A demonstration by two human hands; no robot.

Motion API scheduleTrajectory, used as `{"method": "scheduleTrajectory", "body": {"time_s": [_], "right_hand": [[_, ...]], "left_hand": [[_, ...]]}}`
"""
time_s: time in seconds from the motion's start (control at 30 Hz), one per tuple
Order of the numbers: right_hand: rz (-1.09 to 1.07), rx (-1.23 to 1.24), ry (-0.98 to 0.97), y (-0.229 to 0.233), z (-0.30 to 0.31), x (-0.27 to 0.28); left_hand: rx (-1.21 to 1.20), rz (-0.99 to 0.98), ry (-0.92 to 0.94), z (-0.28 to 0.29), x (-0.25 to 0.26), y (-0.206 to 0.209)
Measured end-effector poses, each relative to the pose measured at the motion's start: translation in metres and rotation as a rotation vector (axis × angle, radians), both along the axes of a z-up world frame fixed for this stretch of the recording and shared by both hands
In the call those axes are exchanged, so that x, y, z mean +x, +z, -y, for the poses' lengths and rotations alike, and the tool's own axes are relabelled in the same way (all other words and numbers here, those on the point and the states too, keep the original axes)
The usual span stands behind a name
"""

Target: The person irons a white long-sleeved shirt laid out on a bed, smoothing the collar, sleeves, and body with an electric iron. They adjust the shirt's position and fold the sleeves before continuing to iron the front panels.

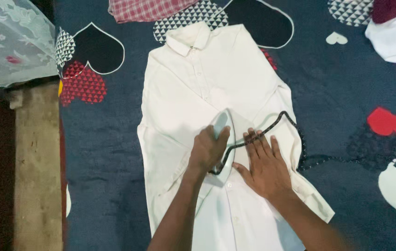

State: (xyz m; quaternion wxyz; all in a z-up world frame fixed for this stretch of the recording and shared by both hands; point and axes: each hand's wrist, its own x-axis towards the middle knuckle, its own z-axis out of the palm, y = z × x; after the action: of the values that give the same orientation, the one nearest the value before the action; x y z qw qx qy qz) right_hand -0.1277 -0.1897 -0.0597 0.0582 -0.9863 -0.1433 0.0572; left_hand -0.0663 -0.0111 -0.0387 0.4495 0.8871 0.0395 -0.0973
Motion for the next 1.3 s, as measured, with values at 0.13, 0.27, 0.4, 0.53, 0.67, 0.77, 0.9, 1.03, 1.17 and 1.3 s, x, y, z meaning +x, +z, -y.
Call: {"method": "scheduleTrajectory", "body": {"time_s": [0.13,0.27,0.4,0.53,0.67,0.77,0.9,1.03,1.17,1.3], "right_hand": [[0.012,-0.023,0.021,0.004,0.014,-0.015],[-0.041,-0.067,-0.006,0.001,0.023,-0.028],[0.077,0.063,-0.004,-0.004,0.026,-0.035],[0.066,0.047,0.003,-0.003,0.030,-0.036],[0.138,0.033,0.015,0.013,0.035,-0.041],[-0.228,-0.270,0.015,0.030,0.042,-0.046],[-0.165,-0.205,-0.052,0.035,0.051,-0.055],[0.035,-0.024,-0.064,0.019,0.061,-0.066],[0.061,0.154,-0.149,0.004,0.075,-0.083],[0.084,0.424,-0.390,0.006,0.092,-0.101]], "left_hand": [[0.216,0.744,-0.395,-0.010,-0.048,-0.021],[0.137,0.089,-0.160,0.004,-0.025,-0.005],[0.017,-0.030,0.077,0.023,0.011,0.008],[0.000,-0.076,0.107,0.032,0.019,0.003],[-0.059,0.069,0.097,0.041,-0.022,0.002],[-0.042,-0.041,0.090,0.047,-0.052,0.008],[0.171,0.252,-0.063,0.051,-0.044,-0.005],[-0.022,0.022,0.142,0.059,-0.012,-0.007],[-0.079,0.038,0.132,0.067,-0.015,0.000],[0.255,0.662,-0.152,0.063,-0.063,-0.002]]}}
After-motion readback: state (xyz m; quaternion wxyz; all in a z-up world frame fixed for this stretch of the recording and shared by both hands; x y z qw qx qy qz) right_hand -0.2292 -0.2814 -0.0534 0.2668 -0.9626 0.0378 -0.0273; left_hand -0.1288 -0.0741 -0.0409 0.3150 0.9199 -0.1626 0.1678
